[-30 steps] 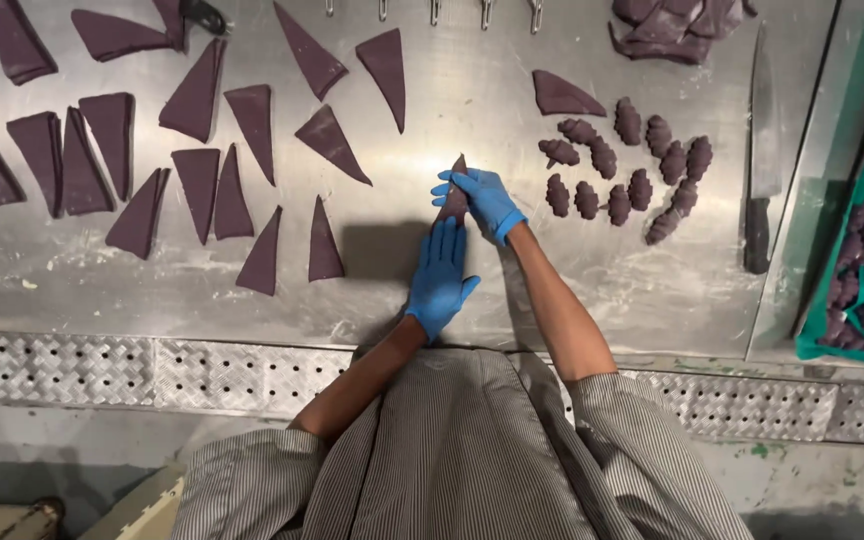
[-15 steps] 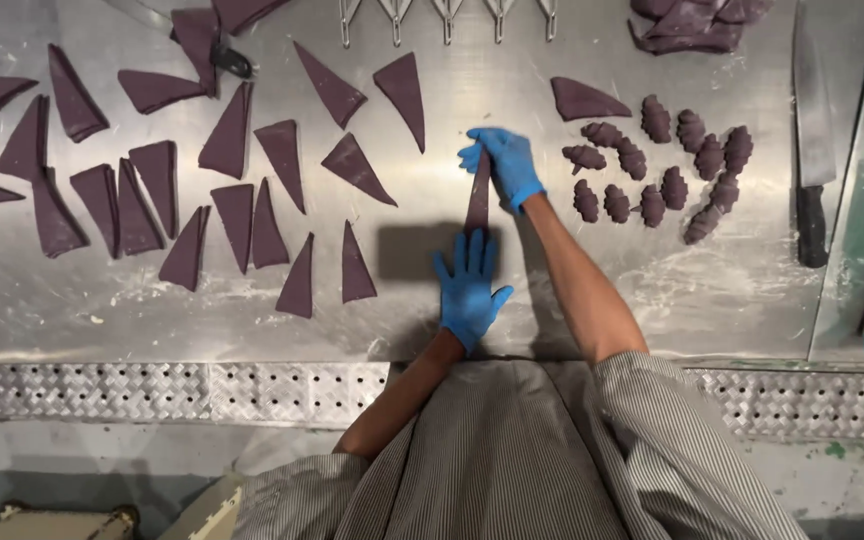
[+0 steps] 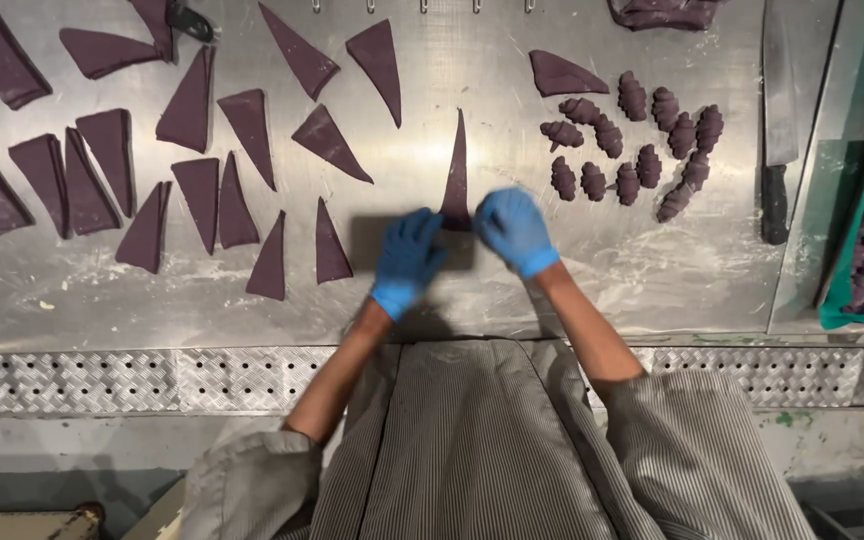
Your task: Rolling triangular pieces of purple dough into croissant shapes on a stainless steel workbench.
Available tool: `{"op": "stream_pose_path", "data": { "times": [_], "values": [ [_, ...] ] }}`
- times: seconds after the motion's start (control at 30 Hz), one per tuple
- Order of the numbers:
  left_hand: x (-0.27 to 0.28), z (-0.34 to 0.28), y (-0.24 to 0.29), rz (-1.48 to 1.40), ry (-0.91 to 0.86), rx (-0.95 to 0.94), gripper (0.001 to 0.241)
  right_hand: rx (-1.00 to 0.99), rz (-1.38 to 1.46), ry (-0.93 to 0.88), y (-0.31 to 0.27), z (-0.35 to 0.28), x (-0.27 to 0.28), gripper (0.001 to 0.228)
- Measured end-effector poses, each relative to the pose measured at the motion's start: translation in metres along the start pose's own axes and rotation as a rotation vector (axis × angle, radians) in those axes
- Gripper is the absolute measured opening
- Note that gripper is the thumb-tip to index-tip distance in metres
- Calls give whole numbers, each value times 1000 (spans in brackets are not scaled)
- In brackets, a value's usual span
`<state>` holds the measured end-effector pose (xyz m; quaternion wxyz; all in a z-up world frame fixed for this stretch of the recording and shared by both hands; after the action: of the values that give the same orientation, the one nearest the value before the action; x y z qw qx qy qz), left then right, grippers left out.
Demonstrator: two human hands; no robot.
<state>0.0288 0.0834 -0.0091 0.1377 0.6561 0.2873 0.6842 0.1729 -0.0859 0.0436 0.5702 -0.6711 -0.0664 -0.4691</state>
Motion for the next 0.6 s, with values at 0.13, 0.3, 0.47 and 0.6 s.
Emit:
{"op": "stream_pose_path", "data": {
  "times": [0.13,0.3,0.47,0.6],
  "values": [
    [26,38,3,29,21,-196,48,280,-277,57,-11,-18,-15,31],
    [38,55,9,294,-31,-428,34,284,-313,5,0,-10,-18,24],
    [37,52,-2,230,-36,-533,39,348,-367,-33,2,-13,-21,25],
    [26,50,-10,427,-62,-613,32,352,-424,-109,6,-13,-31,19]
  ]
}}
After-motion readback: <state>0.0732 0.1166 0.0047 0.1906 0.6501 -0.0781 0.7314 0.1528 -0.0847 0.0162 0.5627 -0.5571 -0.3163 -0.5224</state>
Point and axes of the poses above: each hand's wrist, its own z-axis towards the middle knuckle, its own x-axis out of the back of the hand, y = z × x, the point moved 4 cm from there along z, towards the middle knuckle, and after that the axes turned 10 degrees about x, right-handed, at the moved point
